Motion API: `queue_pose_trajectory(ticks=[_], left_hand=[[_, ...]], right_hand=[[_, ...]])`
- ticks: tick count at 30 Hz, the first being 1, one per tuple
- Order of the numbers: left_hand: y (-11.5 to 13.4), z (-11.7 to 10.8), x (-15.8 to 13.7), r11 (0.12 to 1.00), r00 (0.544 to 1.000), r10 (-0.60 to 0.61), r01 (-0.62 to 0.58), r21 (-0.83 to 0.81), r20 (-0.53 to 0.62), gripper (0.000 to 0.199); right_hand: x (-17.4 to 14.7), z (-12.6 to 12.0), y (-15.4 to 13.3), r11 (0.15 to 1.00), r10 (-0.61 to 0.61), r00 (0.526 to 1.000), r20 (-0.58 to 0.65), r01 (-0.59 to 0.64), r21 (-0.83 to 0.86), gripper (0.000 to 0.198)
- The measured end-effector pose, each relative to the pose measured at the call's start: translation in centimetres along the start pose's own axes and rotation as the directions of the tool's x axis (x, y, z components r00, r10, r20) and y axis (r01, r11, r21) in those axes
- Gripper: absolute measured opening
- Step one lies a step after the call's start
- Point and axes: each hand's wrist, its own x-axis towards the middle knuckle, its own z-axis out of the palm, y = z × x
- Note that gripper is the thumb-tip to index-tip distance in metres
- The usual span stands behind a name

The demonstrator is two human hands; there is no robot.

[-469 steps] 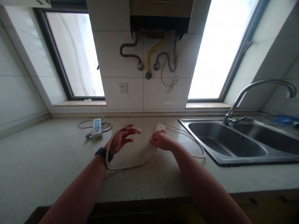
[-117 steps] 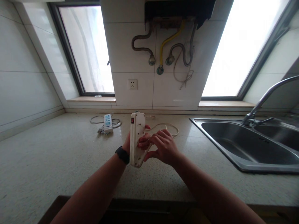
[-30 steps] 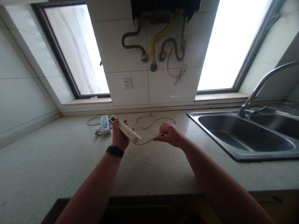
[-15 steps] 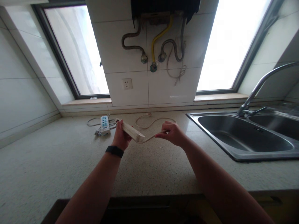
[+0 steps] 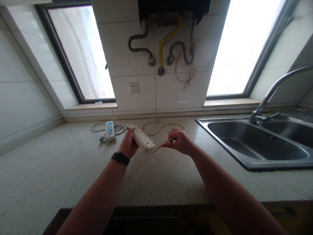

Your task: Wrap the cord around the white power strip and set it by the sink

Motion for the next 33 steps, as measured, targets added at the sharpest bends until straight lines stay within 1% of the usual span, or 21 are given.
queue_pose_trajectory(ticks=[5,10,12,17,21,25,33], left_hand=[[-0.2,0.1,-0.3,0.998,1.0,0.02,-0.02,0.064,0.001,0.019],[-0.1,0.6,-1.2,0.987,0.994,-0.071,0.058,0.152,0.081,0.02],[-0.2,0.8,-1.5,0.981,0.991,-0.082,0.061,0.182,0.109,0.022],[-0.9,1.4,-2.0,0.966,0.986,-0.017,-0.027,0.258,0.168,0.025],[-1.5,1.5,-2.3,0.945,0.964,-0.033,-0.056,0.321,0.265,0.028],[-2.0,1.5,-2.7,0.937,0.94,-0.029,-0.093,0.337,0.34,0.025],[-2.1,1.8,-3.1,0.911,0.94,0.0,-0.141,0.388,0.341,0.026]], right_hand=[[0.0,0.2,-0.2,0.999,-0.023,0.999,0.03,0.022,0.025,0.05],[-0.1,0.7,-0.3,0.995,-0.082,0.995,0.062,0.078,0.06,0.045],[0.0,0.8,-0.5,0.994,-0.091,0.994,0.059,0.087,0.067,0.044],[0.1,0.8,-0.8,0.991,-0.114,0.992,0.06,0.11,0.078,0.043],[0.1,0.8,-1.0,0.989,-0.126,0.991,0.054,0.121,0.091,0.043],[0.1,0.9,-1.1,0.986,-0.13,0.99,0.059,0.123,0.113,0.045],[0.1,1.3,-1.3,0.988,-0.136,0.982,0.128,0.125,0.09,0.041]])
